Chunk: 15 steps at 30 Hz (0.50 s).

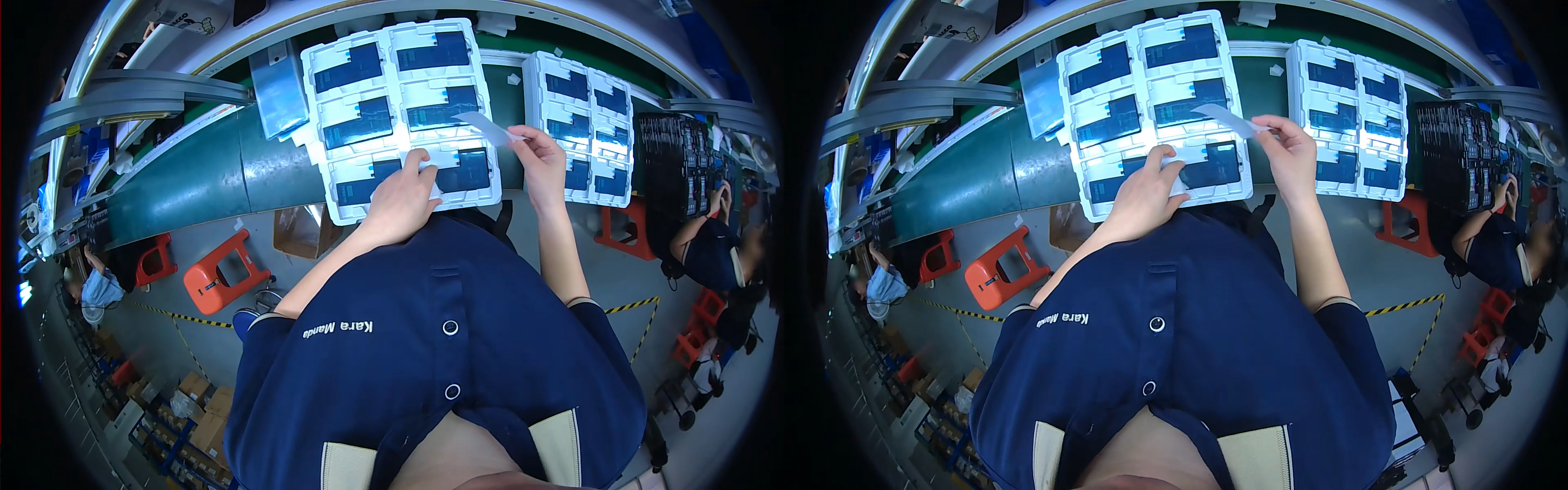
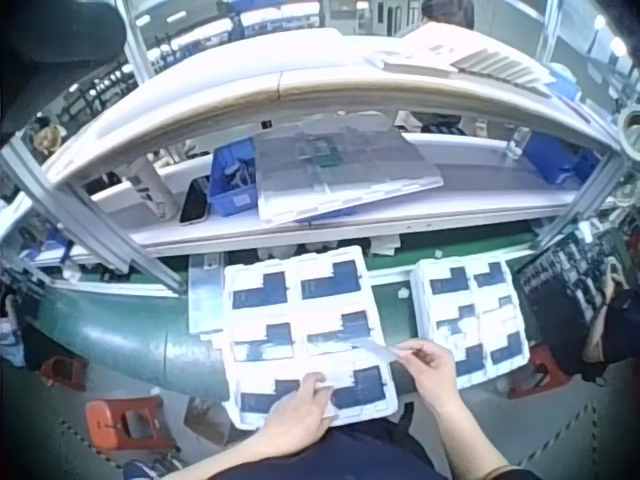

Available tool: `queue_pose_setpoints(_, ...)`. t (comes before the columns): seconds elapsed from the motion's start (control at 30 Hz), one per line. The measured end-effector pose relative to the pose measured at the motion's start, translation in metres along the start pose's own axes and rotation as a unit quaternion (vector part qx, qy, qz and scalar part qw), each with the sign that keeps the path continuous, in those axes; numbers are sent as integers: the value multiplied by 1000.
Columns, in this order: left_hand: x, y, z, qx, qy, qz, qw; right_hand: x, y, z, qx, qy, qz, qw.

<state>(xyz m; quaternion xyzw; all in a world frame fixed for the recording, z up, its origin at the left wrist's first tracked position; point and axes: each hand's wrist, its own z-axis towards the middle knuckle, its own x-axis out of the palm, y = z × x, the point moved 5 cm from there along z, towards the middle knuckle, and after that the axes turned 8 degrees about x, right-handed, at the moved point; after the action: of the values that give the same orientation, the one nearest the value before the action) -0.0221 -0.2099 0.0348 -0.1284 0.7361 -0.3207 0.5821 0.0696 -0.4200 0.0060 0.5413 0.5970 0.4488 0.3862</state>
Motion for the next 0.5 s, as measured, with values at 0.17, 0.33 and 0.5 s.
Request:
queue_pose_setpoints(0.17, -10, 7, 9, -25, -1, -43, 999, 6, 4, -1, 6, 13, 38, 999)
queue_pose_setpoints(0.33, -21, 5, -10, 72, 20, -57, 996, 23, -7, -6, 30, 106, -96, 989)
queue_pose_setpoints(0.5, -35, 1, -16, 105, 88, -62, 989, 45, 4, -20, -49, 153, -299, 941)
